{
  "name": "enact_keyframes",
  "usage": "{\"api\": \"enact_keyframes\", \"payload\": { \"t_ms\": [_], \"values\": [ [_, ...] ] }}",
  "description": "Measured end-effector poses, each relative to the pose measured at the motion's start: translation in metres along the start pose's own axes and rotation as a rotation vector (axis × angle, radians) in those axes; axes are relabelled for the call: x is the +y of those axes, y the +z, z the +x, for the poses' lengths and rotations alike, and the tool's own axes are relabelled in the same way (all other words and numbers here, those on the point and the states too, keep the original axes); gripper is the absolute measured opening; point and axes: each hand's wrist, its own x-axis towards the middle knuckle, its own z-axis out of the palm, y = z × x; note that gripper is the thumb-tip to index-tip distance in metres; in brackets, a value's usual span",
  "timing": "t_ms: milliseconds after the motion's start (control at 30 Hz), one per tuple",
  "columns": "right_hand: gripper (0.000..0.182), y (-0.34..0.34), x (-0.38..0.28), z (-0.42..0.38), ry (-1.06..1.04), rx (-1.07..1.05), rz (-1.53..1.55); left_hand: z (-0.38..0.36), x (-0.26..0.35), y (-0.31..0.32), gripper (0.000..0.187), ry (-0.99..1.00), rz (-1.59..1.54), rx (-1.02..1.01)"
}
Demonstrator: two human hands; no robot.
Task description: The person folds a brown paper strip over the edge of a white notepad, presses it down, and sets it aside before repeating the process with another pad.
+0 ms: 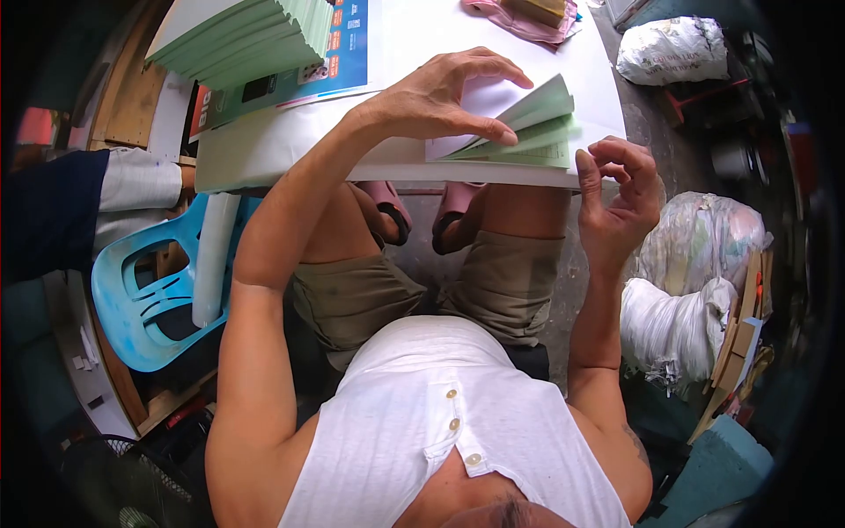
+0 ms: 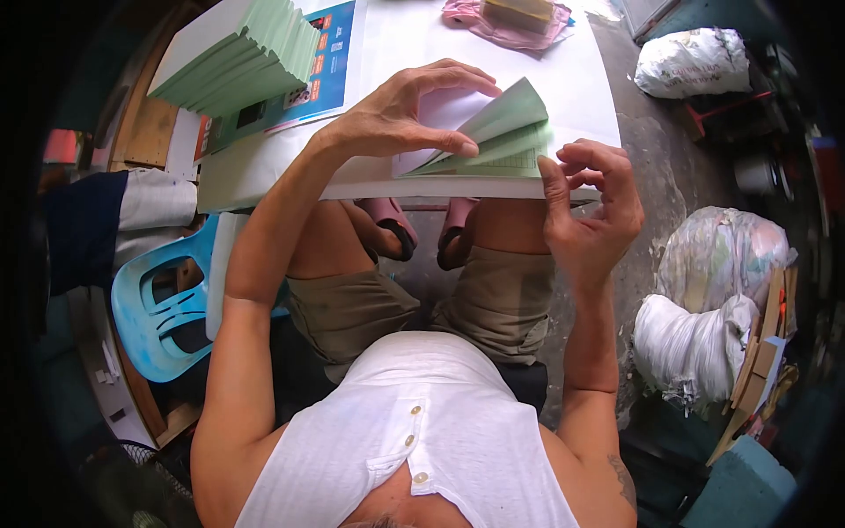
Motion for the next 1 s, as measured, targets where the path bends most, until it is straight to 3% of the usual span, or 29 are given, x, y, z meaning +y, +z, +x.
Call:
{"api": "enact_keyframes", "payload": {
  "t_ms": [100, 200, 267, 433, 633, 1000],
  "values": [
    [0.028, 0.006, -0.002, -0.005, -0.124, -0.094, -0.068, -0.001, -0.006, 0.003, 0.065, -0.029, -0.021, 0.009],
    [0.033, 0.015, -0.006, -0.005, -0.298, -0.23, -0.192, -0.001, -0.008, 0.003, 0.068, 0.08, -0.113, 0.012],
    [0.033, 0.018, -0.005, -0.003, -0.441, -0.317, -0.286, -0.006, 0.001, 0.008, 0.073, 0.13, 0.03, -0.02],
    [0.03, 0.011, -0.009, 0.005, -0.459, -0.256, -0.214, -0.007, 0.011, 0.026, 0.078, 0.145, 0.351, -0.007],
    [0.03, 0.009, -0.004, 0.0, -0.411, -0.215, -0.236, -0.002, -0.006, 0.017, 0.073, 0.114, 0.073, 0.014],
    [0.034, 0.021, -0.005, -0.003, -0.388, -0.303, -0.21, 0.0, -0.006, 0.009, 0.078, 0.11, 0.047, -0.009]
  ]
}}
